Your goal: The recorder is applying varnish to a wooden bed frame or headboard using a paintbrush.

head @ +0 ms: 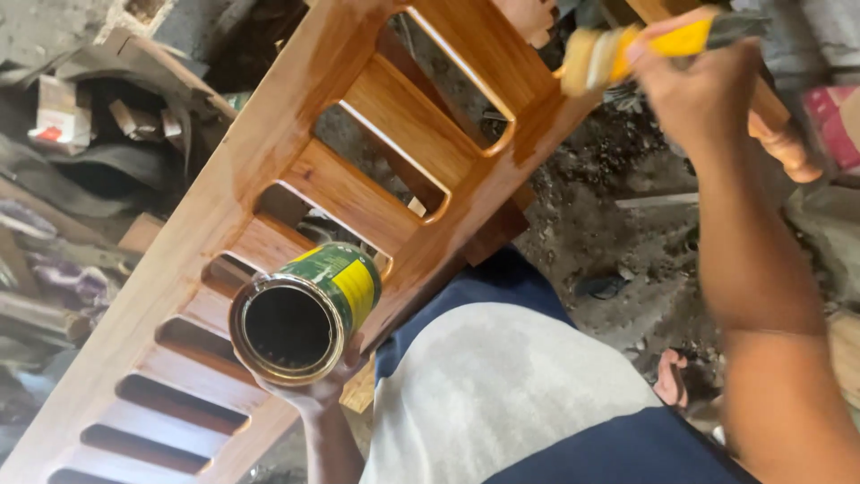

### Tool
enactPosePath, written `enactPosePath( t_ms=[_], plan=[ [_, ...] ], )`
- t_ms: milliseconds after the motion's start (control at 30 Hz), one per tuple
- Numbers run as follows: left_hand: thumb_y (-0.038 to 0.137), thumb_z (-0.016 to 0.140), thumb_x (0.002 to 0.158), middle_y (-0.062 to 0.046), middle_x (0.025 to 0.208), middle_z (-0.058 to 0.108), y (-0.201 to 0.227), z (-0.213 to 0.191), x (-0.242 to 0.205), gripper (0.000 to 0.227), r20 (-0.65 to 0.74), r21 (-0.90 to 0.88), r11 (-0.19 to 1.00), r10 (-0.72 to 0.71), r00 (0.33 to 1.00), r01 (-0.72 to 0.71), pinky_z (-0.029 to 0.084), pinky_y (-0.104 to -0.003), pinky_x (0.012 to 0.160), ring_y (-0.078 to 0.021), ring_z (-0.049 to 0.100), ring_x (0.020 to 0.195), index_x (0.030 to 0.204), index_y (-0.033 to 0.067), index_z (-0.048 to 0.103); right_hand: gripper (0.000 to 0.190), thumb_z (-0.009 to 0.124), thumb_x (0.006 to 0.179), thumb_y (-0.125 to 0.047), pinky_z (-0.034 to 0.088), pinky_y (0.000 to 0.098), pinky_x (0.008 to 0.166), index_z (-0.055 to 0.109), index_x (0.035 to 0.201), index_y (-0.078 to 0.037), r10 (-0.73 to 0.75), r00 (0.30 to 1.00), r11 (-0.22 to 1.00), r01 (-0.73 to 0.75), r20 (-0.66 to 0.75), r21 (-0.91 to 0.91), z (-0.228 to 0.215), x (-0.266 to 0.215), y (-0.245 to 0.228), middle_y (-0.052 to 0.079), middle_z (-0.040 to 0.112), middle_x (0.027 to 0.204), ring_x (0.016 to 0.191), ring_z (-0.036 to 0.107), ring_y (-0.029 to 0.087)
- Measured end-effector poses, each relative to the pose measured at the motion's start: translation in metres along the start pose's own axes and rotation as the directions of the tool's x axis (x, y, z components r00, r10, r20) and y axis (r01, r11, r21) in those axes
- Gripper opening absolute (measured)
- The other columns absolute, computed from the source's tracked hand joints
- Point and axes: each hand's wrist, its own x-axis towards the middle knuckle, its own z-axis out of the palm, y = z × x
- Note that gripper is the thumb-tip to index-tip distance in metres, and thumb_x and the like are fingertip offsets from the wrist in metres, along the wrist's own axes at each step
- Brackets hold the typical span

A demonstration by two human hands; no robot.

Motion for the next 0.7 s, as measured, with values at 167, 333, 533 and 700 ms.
enactPosePath(
  t_ms=[167, 333, 533, 700],
  plan=[
    [0.053, 0.085, 0.083, -0.019, 0.153, 0.044, 0.000, 0.000, 0.002, 0.117, -0.015, -0.456, 0.873, -0.203, 0.979, 0.174, 0.049, -0.047, 0.114, -0.0350, 0.055, 0.133, 0.164, 0.0083, 0.013, 0.028, 0.075, 0.100, -0.010, 0.055, 0.0374, 0.082, 0.058, 0.112, 0.008, 0.064, 0.998, 0.973, -0.063, 0.000, -0.223, 0.002, -0.017, 0.056, 0.015, 0.065, 0.102, 0.090, 0.067, 0.025],
    [0.049, 0.091, 0.080, -0.016, 0.153, 0.045, -0.003, -0.006, 0.010, 0.118, 0.120, -0.696, 0.604, -0.435, 0.892, 0.388, 0.048, -0.042, 0.115, -0.0291, 0.056, 0.133, 0.162, 0.0045, 0.018, 0.020, 0.071, 0.105, 0.001, 0.059, 0.0359, 0.091, 0.059, 0.121, 0.003, -0.042, 0.998, 0.999, 0.040, -0.042, -0.035, -0.005, -0.035, -0.001, 0.014, 0.068, 0.113, 0.101, 0.070, 0.024],
    [0.050, 0.095, 0.065, -0.010, 0.140, 0.051, -0.003, -0.015, 0.014, 0.121, 0.240, -0.758, 0.416, -0.538, 0.808, 0.502, 0.051, -0.037, 0.111, -0.0238, 0.058, 0.127, 0.158, 0.0027, 0.033, 0.018, 0.076, 0.101, -0.002, 0.057, 0.0329, 0.086, 0.062, 0.112, -0.003, 0.093, 0.991, 0.994, -0.098, 0.097, 0.041, 0.029, -0.080, -0.090, 0.010, 0.066, 0.105, 0.093, 0.067, 0.020],
    [0.050, 0.093, 0.069, -0.010, 0.141, 0.051, -0.008, -0.022, 0.008, 0.118, 0.262, -0.747, 0.412, -0.540, 0.800, 0.522, 0.051, -0.036, 0.114, -0.0236, 0.057, 0.129, 0.159, 0.0035, 0.033, 0.018, 0.081, 0.098, -0.004, 0.060, 0.0362, 0.088, 0.064, 0.105, -0.002, 0.019, 0.980, 0.998, -0.007, 0.197, -0.060, 0.031, -0.086, -0.091, 0.013, 0.069, 0.106, 0.094, 0.069, 0.023]
  ],
)
